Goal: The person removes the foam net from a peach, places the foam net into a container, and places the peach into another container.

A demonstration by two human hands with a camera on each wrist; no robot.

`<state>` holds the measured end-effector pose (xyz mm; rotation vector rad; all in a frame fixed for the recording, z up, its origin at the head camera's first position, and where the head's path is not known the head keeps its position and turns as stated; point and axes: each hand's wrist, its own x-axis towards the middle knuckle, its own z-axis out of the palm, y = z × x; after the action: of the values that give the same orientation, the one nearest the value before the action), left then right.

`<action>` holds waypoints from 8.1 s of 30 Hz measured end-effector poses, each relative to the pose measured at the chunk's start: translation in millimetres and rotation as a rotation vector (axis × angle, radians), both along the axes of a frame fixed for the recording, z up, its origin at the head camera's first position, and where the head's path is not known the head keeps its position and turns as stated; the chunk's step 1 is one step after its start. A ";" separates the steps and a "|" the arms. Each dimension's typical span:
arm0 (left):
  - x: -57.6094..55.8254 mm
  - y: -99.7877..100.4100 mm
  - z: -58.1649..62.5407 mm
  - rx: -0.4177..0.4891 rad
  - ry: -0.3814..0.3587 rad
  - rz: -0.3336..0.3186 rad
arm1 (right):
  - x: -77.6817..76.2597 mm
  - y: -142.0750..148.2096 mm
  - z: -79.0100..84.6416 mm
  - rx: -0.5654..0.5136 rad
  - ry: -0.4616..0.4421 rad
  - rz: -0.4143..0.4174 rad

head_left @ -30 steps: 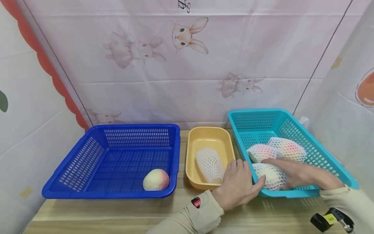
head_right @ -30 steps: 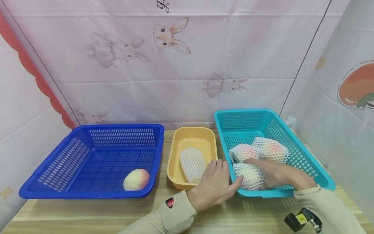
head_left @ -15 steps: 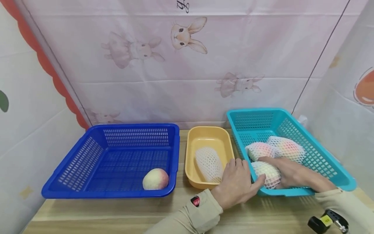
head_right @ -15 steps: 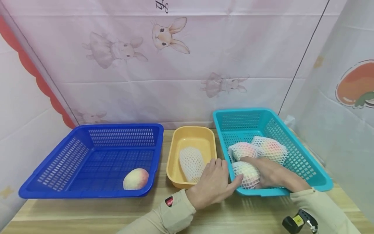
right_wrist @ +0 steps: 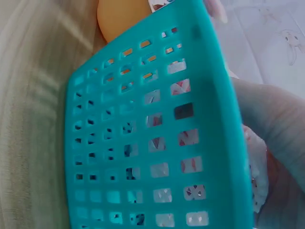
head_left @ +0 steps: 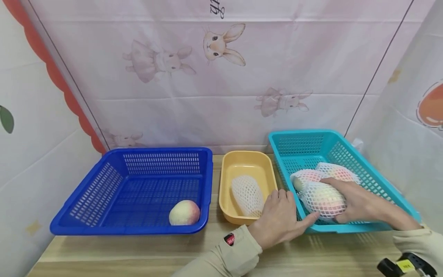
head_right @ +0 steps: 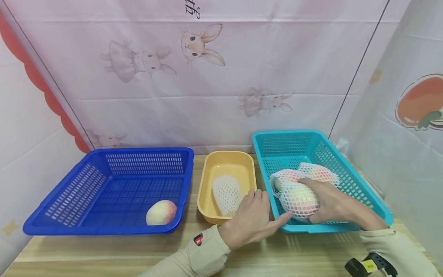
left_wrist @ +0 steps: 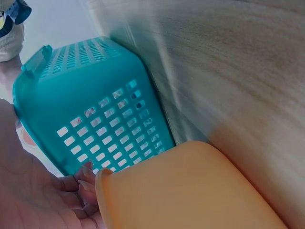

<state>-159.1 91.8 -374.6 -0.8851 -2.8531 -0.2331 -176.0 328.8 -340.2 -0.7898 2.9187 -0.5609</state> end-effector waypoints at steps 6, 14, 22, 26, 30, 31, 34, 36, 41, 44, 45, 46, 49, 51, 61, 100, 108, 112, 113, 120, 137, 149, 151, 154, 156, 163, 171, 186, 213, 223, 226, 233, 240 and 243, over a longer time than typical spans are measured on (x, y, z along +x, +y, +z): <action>2.6 -2.5 2.0 0.036 0.005 -0.010 | 1.4 -2.7 5.2 -0.022 0.027 -0.007; 5.1 -11.5 13.6 0.089 -0.036 0.007 | 5.5 -5.9 19.0 -0.043 0.042 -0.010; 4.5 -26.1 20.1 0.104 -0.049 0.021 | 8.1 -11.1 23.0 -0.045 0.098 0.023; 3.7 -34.0 25.4 0.142 -0.043 -0.004 | 10.3 -13.1 25.6 -0.045 0.109 0.032; 4.2 -39.6 30.0 0.177 -0.039 -0.036 | 13.5 -14.9 27.9 -0.041 0.126 0.039; 4.6 -41.1 31.2 0.183 -0.038 -0.043 | 14.4 -15.6 28.5 -0.042 0.133 0.042; 6.0 -47.4 35.6 0.199 -0.026 -0.069 | 16.8 -18.2 30.0 -0.048 0.166 0.055; 7.2 -52.6 39.2 0.208 -0.025 -0.084 | 18.5 -20.4 31.4 -0.050 0.199 0.064; 13.9 -69.2 48.7 0.252 -0.021 -0.124 | 23.5 -28.2 35.4 -0.042 0.279 0.097; 19.1 -79.9 53.4 0.269 0.001 -0.140 | 26.3 -34.8 37.2 -0.048 0.292 0.122; 20.8 -83.5 54.9 0.277 -0.001 -0.145 | 27.2 -37.1 37.6 -0.051 0.286 0.128; 22.6 -86.7 56.4 0.281 -0.006 -0.147 | 28.3 -39.3 38.0 -0.052 0.278 0.131; 27.7 -96.0 59.3 0.261 0.002 -0.165 | 31.9 -46.1 38.7 -0.063 0.250 0.140; 30.8 -101.5 60.2 0.232 0.009 -0.172 | 34.1 -50.9 38.6 -0.084 0.232 0.153; 38.4 -123.4 54.6 0.198 0.010 -0.156 | 37.6 -73.6 33.3 -0.128 0.252 0.249; 66.1 -167.8 5.0 0.248 -0.209 -0.101 | 75.6 -151.1 -23.8 -0.119 -0.193 0.223; 66.3 -170.6 -12.3 0.297 -0.364 -0.111 | 74.6 -150.9 -40.7 -0.083 -0.187 0.219; 66.7 -167.4 -17.7 0.288 -0.384 -0.110 | 76.2 -148.1 -40.4 -0.077 -0.194 0.229; 67.1 -167.1 -18.4 0.289 -0.373 -0.115 | 76.9 -146.9 -39.3 -0.084 -0.208 0.226; 66.3 -163.8 -17.8 0.290 -0.376 -0.088 | 81.1 -132.5 -27.8 -0.172 -0.329 0.157; 52.9 -142.0 -23.2 0.515 -0.075 -0.230 | 81.9 -109.0 -39.7 -0.094 -0.099 0.011; 39.4 -123.1 -24.0 0.470 -0.118 -0.258 | 83.2 -100.6 -57.8 -0.145 0.230 0.091; 39.3 -122.1 -23.7 0.418 -0.127 -0.262 | 82.1 -98.9 -60.6 -0.175 0.236 0.125; 39.6 -122.6 -23.3 0.362 -0.142 -0.296 | 81.2 -97.4 -64.7 -0.224 0.314 0.183; 40.4 -123.6 -22.6 0.340 -0.158 -0.323 | 81.2 -97.1 -66.4 -0.250 0.375 0.209; 43.5 -124.0 -19.5 0.263 -0.205 -0.325 | 82.5 -103.8 -64.7 -0.239 0.468 0.188; 43.6 -115.5 -19.6 0.263 -0.242 -0.303 | 80.6 -107.6 -65.8 -0.307 0.561 0.207; 42.9 -109.4 -20.7 0.236 -0.293 -0.270 | 80.6 -110.0 -62.1 -0.292 0.533 0.200; 48.5 -133.4 -18.5 0.354 -0.272 -0.222 | 80.3 -110.9 -59.8 -0.324 0.549 0.223; 60.7 -158.0 -15.5 0.450 -0.341 -0.166 | 81.3 -111.3 -54.3 -0.305 0.551 0.217; 63.2 -167.0 -13.7 0.471 -0.360 -0.142 | 81.4 -111.8 -54.1 -0.304 0.560 0.216; 71.9 -186.0 -5.6 0.520 -0.338 -0.105 | 83.5 -112.8 -51.1 -0.316 0.566 0.210; 78.8 -192.9 12.9 0.498 -0.324 -0.111 | 84.9 -116.0 -41.6 -0.322 0.608 0.244; 81.6 -194.2 22.8 0.513 -0.331 -0.113 | 84.3 -117.8 -34.9 -0.338 0.627 0.262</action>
<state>-77.4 -102.4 -351.8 -0.9591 -2.7921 -1.1603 -91.7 210.9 -375.0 -1.6254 3.1961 -0.9373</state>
